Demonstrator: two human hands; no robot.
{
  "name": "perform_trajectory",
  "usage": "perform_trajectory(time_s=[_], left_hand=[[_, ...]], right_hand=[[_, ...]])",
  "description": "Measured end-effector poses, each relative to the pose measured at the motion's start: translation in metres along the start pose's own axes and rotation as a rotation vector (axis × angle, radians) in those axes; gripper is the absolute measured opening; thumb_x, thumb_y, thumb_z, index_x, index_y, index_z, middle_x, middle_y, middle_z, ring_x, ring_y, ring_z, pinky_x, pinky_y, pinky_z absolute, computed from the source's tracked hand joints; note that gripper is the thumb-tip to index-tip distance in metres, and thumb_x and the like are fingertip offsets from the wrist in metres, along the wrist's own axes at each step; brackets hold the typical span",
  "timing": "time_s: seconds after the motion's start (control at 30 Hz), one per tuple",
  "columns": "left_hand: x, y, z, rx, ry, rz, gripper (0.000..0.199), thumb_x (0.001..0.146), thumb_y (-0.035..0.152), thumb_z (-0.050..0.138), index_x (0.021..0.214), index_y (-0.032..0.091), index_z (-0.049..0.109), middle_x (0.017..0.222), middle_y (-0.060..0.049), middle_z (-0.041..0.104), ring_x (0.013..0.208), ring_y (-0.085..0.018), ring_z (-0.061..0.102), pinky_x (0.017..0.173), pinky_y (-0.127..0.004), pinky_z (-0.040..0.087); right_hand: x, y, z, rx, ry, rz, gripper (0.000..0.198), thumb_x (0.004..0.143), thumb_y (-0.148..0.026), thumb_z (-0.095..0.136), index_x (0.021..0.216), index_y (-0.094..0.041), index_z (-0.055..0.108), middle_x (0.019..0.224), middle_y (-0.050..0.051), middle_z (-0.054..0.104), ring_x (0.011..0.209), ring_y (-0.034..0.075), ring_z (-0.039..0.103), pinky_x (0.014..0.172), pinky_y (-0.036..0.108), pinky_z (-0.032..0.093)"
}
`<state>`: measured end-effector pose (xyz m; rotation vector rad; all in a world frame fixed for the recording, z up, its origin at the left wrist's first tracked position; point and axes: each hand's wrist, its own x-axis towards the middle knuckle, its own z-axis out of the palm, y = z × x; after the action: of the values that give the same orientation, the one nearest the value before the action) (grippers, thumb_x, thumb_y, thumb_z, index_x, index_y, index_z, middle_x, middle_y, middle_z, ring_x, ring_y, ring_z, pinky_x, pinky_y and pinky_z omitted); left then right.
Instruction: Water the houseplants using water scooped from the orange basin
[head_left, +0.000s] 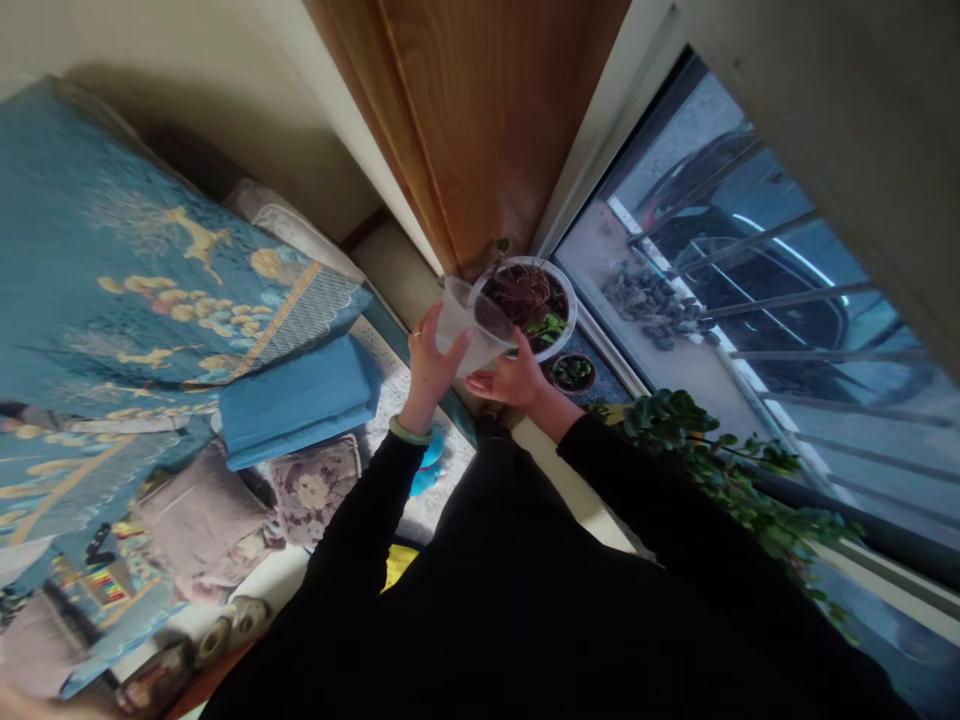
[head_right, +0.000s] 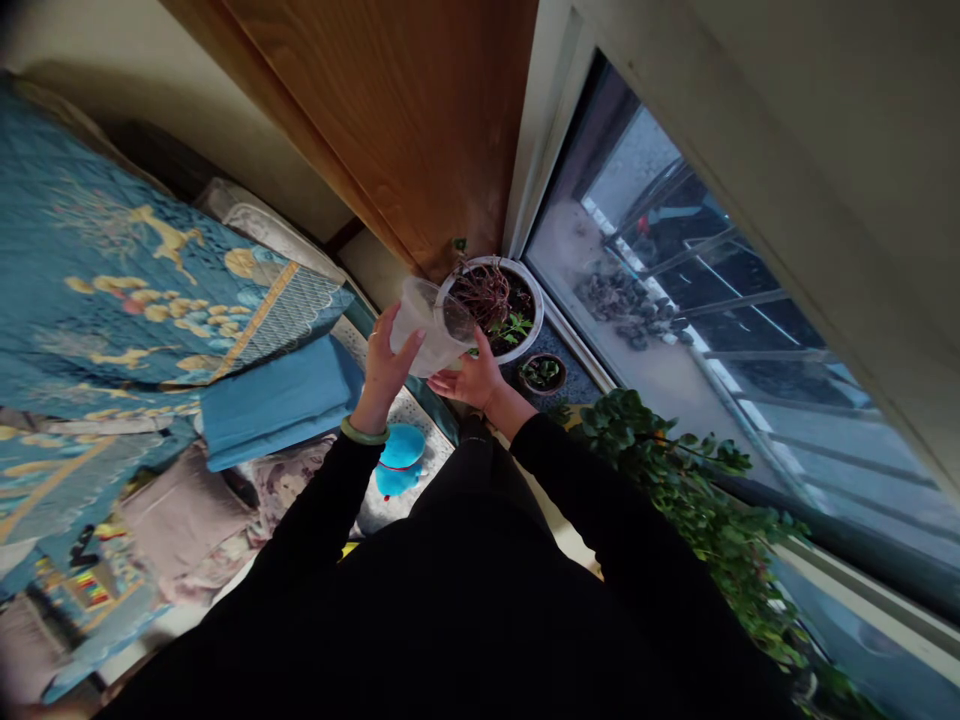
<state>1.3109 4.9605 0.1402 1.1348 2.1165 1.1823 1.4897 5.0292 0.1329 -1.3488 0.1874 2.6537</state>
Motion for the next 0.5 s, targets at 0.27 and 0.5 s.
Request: perform_trajectory(time_s=[0.27, 0.5], left_hand=[[-0.018, -0.003, -0.007, -0.09, 0.054, -0.095, 0.062, 0.106, 0.068, 0.079, 0.151, 0.027, 0.071, 0.152, -0.015, 0.076, 0.149, -0.033, 0.071, 0.131, -0.052, 0.055], [-0.038, -0.005, -0.021, -0.176, 0.056, -0.188, 0.059, 0.107, 0.069, 0.077, 0.151, 0.029, 0.074, 0.148, -0.013, 0.077, 0.147, -0.03, 0.071, 0.128, -0.052, 0.057]], right_hand=[[0.0, 0.005, -0.01, -0.023, -0.015, -0.027, 0.059, 0.101, -0.079, 0.065, 0.128, -0.027, 0.068, 0.122, 0.012, 0.074, 0.112, 0.031, 0.077, 0.103, 0.054, 0.067], [-0.004, 0.018, -0.01, -0.128, 0.104, -0.057, 0.042, 0.11, -0.06, 0.06, 0.132, -0.025, 0.069, 0.115, 0.013, 0.076, 0.102, 0.028, 0.078, 0.089, 0.045, 0.069]])
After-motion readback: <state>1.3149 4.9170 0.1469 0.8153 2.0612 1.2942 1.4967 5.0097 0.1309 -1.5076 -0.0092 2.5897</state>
